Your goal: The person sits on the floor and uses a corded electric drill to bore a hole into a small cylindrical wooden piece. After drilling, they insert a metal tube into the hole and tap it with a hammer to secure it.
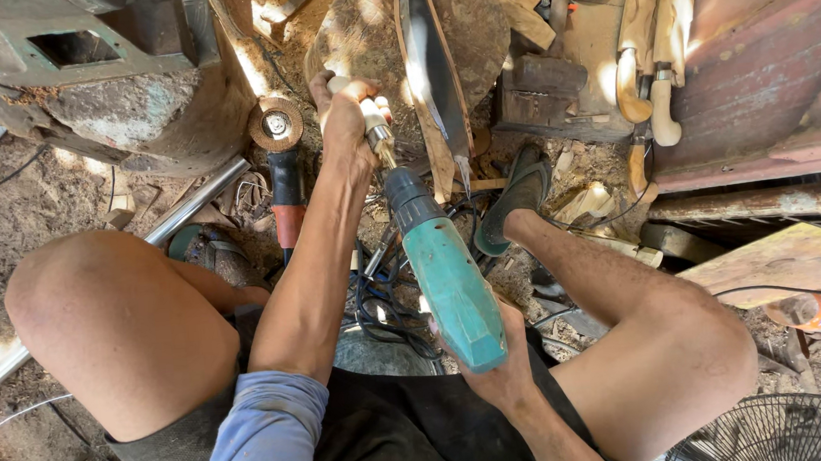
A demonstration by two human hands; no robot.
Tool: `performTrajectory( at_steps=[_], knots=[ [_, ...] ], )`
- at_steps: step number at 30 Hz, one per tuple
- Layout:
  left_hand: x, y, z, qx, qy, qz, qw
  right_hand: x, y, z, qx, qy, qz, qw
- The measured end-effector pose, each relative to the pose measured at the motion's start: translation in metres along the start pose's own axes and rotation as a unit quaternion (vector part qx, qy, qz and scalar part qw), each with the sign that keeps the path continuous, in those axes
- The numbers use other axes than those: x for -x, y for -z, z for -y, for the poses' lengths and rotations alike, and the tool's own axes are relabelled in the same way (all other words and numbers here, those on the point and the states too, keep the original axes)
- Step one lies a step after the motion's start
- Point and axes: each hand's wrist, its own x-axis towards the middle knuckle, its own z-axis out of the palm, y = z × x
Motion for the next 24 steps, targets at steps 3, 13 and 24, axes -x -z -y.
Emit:
performTrajectory(
  at_steps=[3,13,24],
  knots=[
    [0.004,0.002,-0.001,-0.016,-0.007,0.005,1.000,0.001,0.001,-0.001,0.004,-0.004,-0.001,1.000],
    [0.013,0.001,-0.012,0.015,0.044,0.080,0.996,0.004,0.002,-0.020,-0.384,-0.220,-0.009,0.897],
    [-0.053,0.031,0.006,0.275,0.267,0.124,0.915,0.011,0.007,-0.023,0.006,-0.051,0.026,0.998]
  ],
)
